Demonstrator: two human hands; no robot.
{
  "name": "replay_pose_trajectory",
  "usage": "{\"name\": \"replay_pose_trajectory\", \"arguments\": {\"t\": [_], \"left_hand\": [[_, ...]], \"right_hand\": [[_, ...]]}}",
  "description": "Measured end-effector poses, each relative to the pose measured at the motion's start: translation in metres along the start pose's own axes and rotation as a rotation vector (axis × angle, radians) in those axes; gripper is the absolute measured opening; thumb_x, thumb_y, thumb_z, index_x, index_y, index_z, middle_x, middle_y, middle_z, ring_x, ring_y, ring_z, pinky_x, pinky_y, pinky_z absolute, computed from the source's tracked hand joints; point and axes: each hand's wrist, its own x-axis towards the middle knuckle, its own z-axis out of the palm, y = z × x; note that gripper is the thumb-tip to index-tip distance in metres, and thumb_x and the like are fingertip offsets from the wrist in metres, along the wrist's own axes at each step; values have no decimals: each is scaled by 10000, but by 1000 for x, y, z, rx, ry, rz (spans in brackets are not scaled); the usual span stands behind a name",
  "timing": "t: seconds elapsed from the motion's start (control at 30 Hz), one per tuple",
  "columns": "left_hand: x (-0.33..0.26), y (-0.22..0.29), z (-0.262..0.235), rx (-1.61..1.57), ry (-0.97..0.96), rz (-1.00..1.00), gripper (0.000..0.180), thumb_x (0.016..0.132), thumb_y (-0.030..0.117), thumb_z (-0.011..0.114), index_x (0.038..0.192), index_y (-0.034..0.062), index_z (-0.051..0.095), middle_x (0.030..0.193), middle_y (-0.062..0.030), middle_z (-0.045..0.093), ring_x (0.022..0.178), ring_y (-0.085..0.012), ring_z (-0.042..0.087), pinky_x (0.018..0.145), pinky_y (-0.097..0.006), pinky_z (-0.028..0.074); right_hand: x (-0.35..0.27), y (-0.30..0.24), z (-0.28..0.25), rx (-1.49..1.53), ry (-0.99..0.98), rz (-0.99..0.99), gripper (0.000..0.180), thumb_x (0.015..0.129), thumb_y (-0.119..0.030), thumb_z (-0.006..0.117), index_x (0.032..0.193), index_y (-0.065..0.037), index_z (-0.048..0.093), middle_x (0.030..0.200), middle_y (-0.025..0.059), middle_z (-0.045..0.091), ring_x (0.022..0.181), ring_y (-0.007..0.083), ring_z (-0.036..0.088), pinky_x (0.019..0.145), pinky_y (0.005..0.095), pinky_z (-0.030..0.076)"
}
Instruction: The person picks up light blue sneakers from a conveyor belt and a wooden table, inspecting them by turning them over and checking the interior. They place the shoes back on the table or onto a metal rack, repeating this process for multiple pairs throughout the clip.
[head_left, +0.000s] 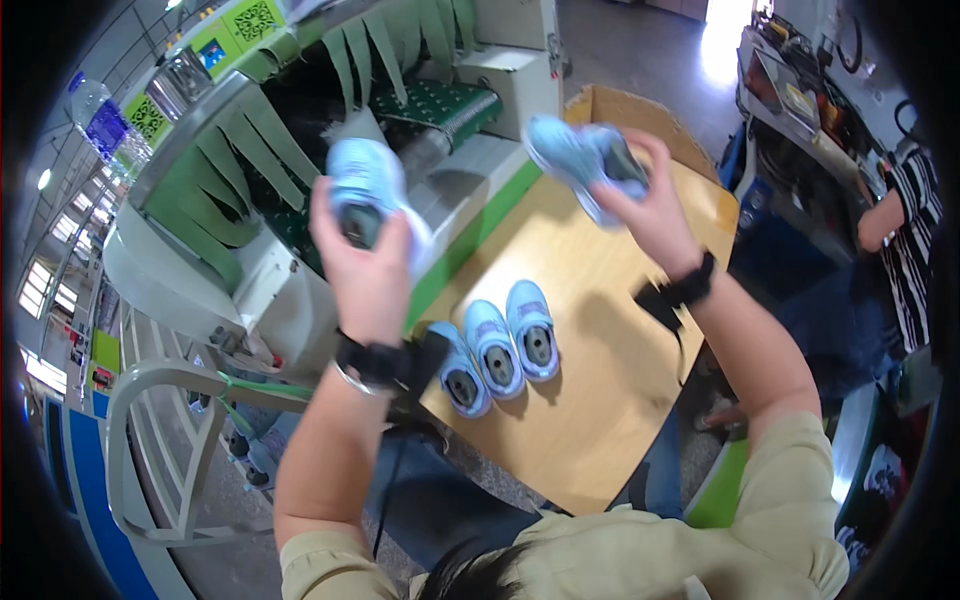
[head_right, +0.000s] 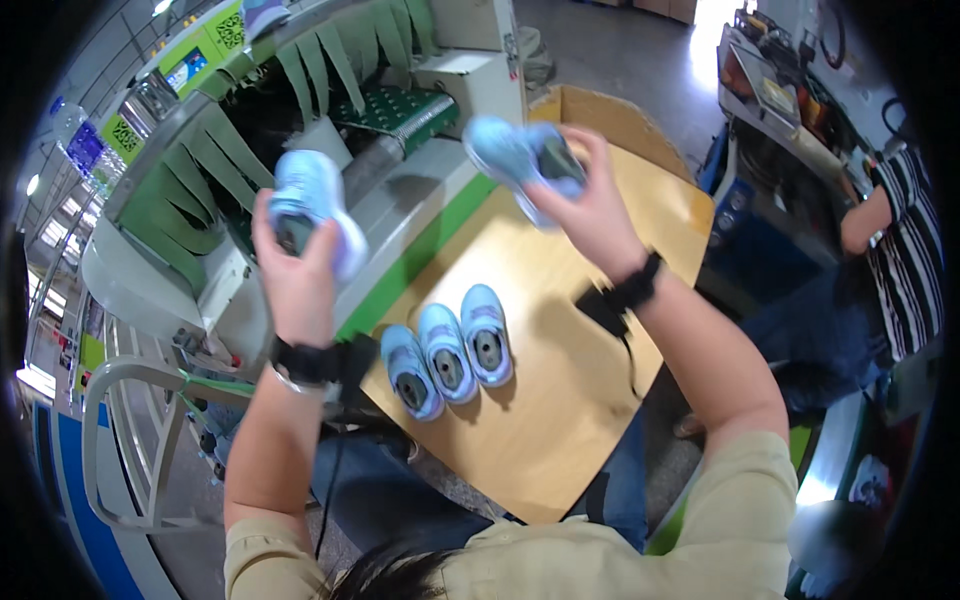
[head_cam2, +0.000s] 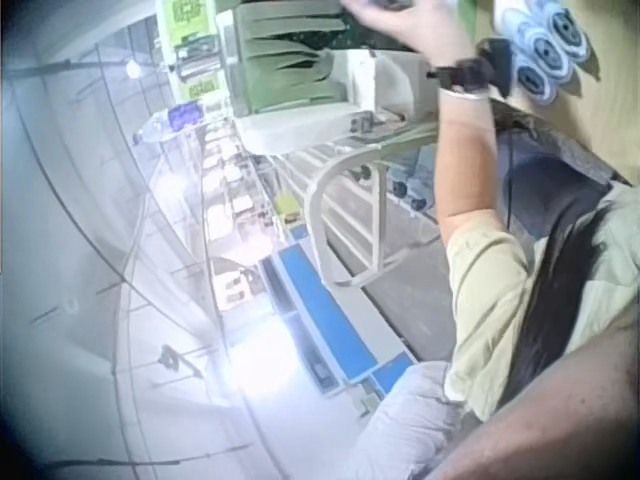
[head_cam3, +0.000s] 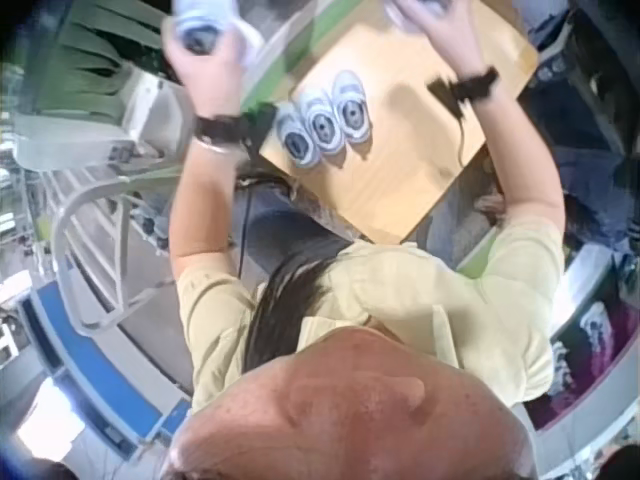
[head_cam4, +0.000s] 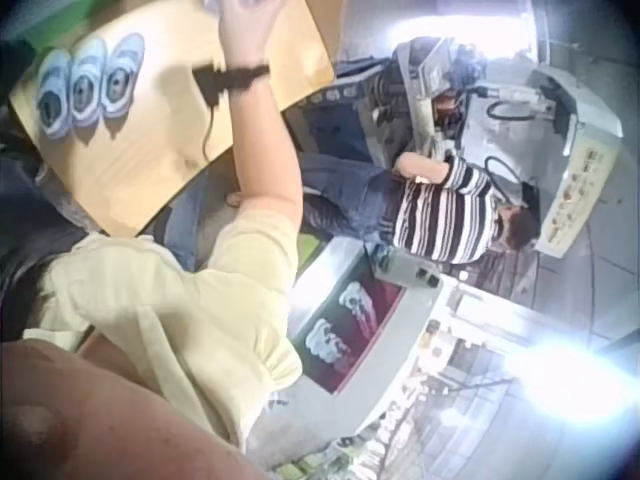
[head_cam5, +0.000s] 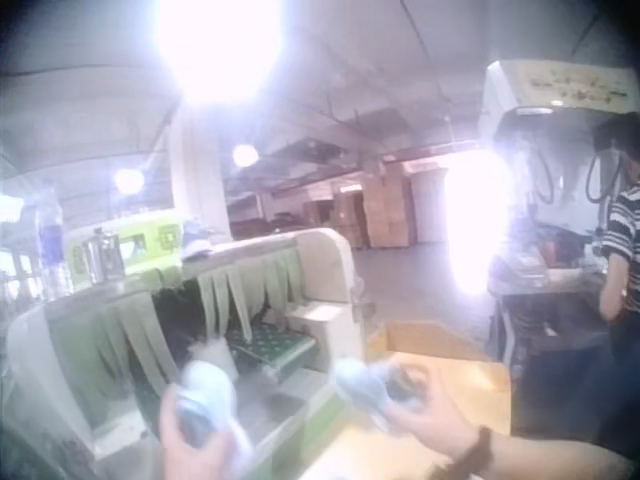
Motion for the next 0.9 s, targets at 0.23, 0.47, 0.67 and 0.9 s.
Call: {"name": "replay_pose_trajectory", "arguments": {"t": [0.23, 0.47, 0.67, 0.9], "left_hand": [[108, -79, -58, 539, 153, 49, 973, 944, 334, 706, 1576, -80, 94, 1590, -363, 185, 1483, -459, 258, 1219, -435, 243], [-56, -73, -33, 693, -362, 206, 785, 954, 260, 691, 1590, 55, 278, 1670, -233, 132, 1530, -422, 178, 1238, -472, 188], [-151, -93, 8, 904, -879, 160, 1119, 698, 531, 860, 1592, 137, 313, 1575, -207, 374, 1437, -513, 300, 1133, -624, 295], [-146, -104, 18, 920, -818, 299, 1174, 669, 430, 891, 1596, 71, 266, 1606, -145, 363, 1491, -379, 298, 1158, -604, 223]], "right_hand": [[191, 61, 144, -446, -146, -211, 685, 917, -49, 612, 1549, -223, 414, 1471, 251, 502, 1320, 388, 546, 1099, 404, 441], [102, 97, 123, -475, -383, -189, 770, 922, -79, 630, 1607, -204, 302, 1572, 234, 406, 1455, 367, 398, 1185, 379, 343], [-143, 116, 7, -1097, -897, 265, 719, 979, -474, 572, 1600, -216, 316, 1674, 186, 205, 1509, 499, 204, 1186, 659, 220], [-160, 81, -44, -809, -749, 522, 755, 906, -349, 723, 1530, -73, 397, 1598, 288, 297, 1479, 463, 293, 1210, 502, 281]]}}
